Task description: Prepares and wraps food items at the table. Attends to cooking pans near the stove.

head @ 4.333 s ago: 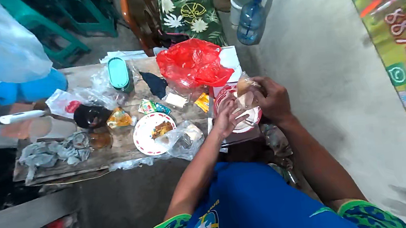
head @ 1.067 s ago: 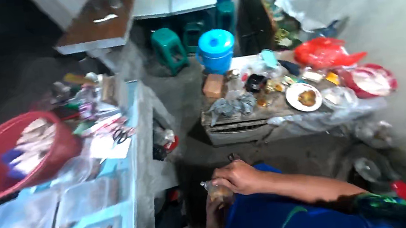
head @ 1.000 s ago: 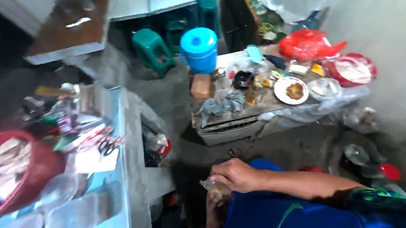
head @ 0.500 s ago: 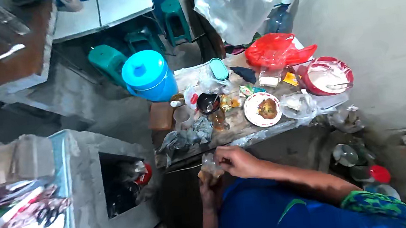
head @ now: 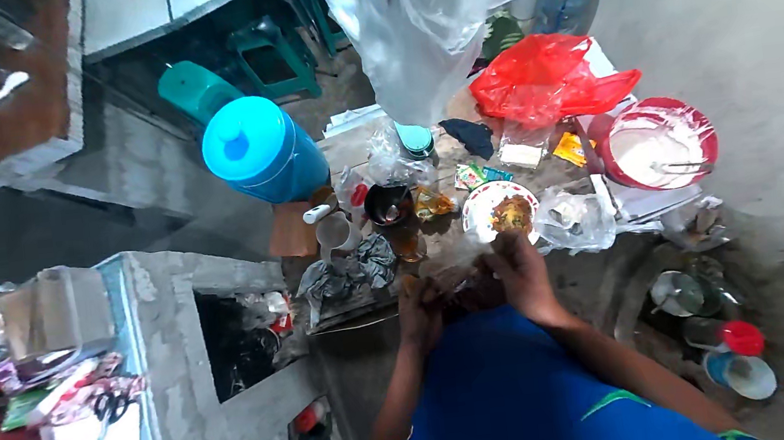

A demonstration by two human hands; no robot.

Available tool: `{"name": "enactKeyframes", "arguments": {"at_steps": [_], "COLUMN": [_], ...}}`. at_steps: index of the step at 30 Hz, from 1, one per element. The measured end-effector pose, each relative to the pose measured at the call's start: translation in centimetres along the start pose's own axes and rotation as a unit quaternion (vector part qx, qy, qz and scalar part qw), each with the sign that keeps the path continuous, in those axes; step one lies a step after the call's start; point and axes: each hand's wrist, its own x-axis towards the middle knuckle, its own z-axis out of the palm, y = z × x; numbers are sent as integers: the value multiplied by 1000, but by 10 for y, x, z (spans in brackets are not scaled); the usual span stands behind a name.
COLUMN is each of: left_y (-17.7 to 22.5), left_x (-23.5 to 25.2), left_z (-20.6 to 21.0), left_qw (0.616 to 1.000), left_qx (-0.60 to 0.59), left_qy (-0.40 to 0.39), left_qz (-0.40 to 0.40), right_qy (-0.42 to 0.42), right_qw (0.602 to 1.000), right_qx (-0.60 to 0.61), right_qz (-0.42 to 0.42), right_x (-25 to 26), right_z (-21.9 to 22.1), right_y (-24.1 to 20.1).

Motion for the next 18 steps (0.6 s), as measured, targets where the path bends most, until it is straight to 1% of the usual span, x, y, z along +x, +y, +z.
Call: {"name": "enactKeyframes", "arguments": {"at_steps": [2, 4, 6, 7, 9, 10, 12, 15, 18], "left_y": [8, 12, 16, 17, 20, 21, 23, 21, 17], "left_x": [6, 10, 11, 9, 6, 4, 2, 0, 3], "left_z": [19, 29, 34, 34, 35, 35, 33, 30, 26], "left_qw": [1000, 1000, 999, 999, 999, 999, 999, 997, 992], "left_qx": [-6, -27, -27, -20, 11, 26, 44, 69, 115], "left_qy": [25, 11, -14, -20, -14, -7, -8, -12, -19], "left_qz": [-4, 2, 16, 23, 34, 34, 29, 28, 43], "right_qy": [14, 9, -30, -63, -121, -131, -109, -56, -27], "right_qw": [1000, 999, 994, 991, 986, 985, 988, 992, 998], "right_qx": [-5, -44, -104, -114, -106, -100, -98, -98, -54], "right_qz": [-10, -18, -8, 10, 49, 50, 48, 59, 35], "right_x": [2, 6, 11, 12, 15, 15, 16, 18, 19], "right_z": [-10, -19, -26, -27, -24, -21, -13, -10, -12], "right_y": [2, 3, 6, 8, 11, 11, 13, 14, 15]}}
